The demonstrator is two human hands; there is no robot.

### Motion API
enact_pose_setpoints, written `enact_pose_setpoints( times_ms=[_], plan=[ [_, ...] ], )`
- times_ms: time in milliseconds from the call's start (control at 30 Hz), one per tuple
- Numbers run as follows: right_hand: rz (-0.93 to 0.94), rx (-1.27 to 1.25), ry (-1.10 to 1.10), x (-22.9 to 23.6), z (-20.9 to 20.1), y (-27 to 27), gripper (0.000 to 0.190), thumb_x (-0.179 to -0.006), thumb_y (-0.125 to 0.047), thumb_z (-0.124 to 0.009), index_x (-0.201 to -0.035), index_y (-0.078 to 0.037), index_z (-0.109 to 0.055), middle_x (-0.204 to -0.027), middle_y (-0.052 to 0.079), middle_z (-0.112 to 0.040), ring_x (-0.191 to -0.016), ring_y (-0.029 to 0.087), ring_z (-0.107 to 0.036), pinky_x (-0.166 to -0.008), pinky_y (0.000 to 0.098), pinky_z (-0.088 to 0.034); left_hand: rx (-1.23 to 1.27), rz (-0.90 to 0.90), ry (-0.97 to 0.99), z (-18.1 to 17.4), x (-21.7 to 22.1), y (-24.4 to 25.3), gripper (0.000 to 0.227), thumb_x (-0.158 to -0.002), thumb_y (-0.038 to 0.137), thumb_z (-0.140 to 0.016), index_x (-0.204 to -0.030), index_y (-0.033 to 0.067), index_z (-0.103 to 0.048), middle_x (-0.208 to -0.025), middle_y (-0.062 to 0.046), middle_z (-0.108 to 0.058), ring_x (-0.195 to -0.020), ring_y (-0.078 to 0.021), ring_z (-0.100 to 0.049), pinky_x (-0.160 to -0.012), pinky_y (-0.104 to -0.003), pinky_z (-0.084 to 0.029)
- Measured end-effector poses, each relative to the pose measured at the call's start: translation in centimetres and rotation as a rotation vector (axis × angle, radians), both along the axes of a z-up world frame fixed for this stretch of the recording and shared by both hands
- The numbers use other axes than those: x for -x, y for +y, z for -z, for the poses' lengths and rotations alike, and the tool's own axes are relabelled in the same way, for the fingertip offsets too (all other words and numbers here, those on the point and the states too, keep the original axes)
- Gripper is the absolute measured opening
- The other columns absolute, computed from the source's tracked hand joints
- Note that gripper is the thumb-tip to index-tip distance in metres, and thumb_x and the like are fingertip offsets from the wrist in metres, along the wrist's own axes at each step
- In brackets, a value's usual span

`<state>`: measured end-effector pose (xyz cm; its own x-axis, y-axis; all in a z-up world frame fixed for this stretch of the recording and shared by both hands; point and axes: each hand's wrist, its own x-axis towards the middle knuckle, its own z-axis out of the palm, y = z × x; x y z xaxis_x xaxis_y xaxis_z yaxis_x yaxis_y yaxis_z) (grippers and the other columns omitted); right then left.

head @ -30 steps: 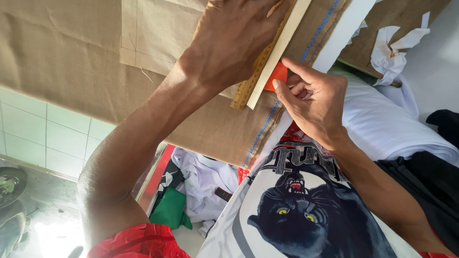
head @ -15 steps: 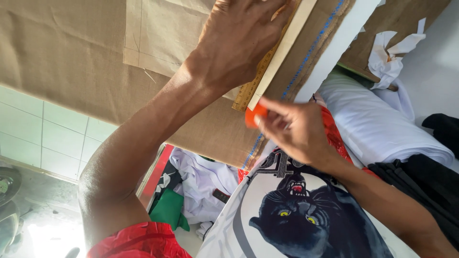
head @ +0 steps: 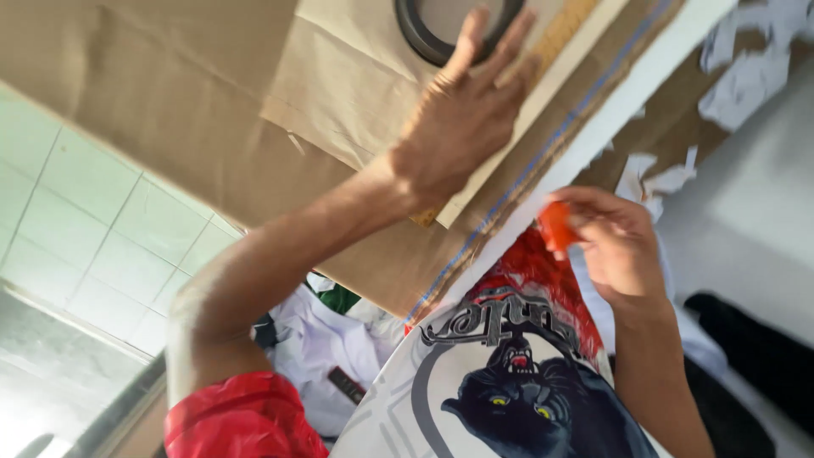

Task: The person uses a wooden ruler and an orange marker to draw straight lines on a large piece of light-colored fabric laid on a table. The person repeatedly repositions the ruler to create a pattern of intersecting lines and curves on the material.

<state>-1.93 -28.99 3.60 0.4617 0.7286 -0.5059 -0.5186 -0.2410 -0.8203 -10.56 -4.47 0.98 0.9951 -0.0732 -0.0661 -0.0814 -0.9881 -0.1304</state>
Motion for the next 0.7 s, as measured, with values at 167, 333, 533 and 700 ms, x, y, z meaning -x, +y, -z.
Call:
enact_pose_setpoints(
  times_ms=[167, 333, 533, 700],
  plan=[
    [0.190, 0.055, -0.008, -5.5, 2.3, -2.6, 0.019, -0.094, -0.006, -0.051, -0.103, -0.003, -0.067, -0.080, 0.010, -0.062, -0.058, 0.020, -0.056, -0.048, 0.0289, -0.040, 0.147, -0.134, -0.037, -1.7, 0.1, -4.4, 0.054, -0.078, 0.019, -0.071, -0.131, 0.0237, -0.070, -0.161, -0.007, -0.049, -0.155, -0.0361, -0.027, -0.122, -0.070, -0.003],
    [0.310, 0.180, -0.068, -10.1, 4.1, -3.5, 0.012, -0.096, -0.023, -0.055, -0.092, -0.012, -0.059, -0.081, 0.003, -0.055, -0.058, 0.017, -0.050, -0.049, 0.0272, -0.031, 0.620, -0.140, -0.187, -4.2, -0.4, -11.0, 0.059, -0.080, 0.006, -0.068, -0.136, 0.0225, -0.061, -0.141, -0.003, -0.064, -0.133, -0.0278, -0.058, -0.100, -0.052, -0.048],
    [0.303, 0.232, -0.295, -15.0, 3.2, -2.7, 0.018, -0.096, -0.013, -0.065, -0.081, -0.014, -0.055, -0.065, -0.004, -0.035, -0.052, 0.006, -0.033, -0.048, 0.0211, -0.022, 1.295, 0.049, -0.057, 0.4, -4.0, -19.0, 0.045, -0.090, 0.027, -0.064, -0.133, 0.0125, -0.064, -0.139, -0.013, -0.065, -0.131, -0.0315, -0.061, -0.107, -0.056, -0.043],
    [0.191, 0.320, -0.576, -20.0, 4.0, -5.3, 0.015, -0.103, -0.015, -0.075, -0.099, -0.003, -0.068, -0.073, 0.002, -0.045, -0.059, 0.009, -0.041, -0.051, 0.0231, -0.036, 1.301, -0.101, -0.060, -1.0, -7.2, -17.9, 0.030, -0.091, 0.027, -0.071, -0.118, 0.0141, -0.072, -0.120, -0.010, -0.073, -0.115, -0.0333, -0.068, -0.094, -0.050, -0.049]
  ],
)
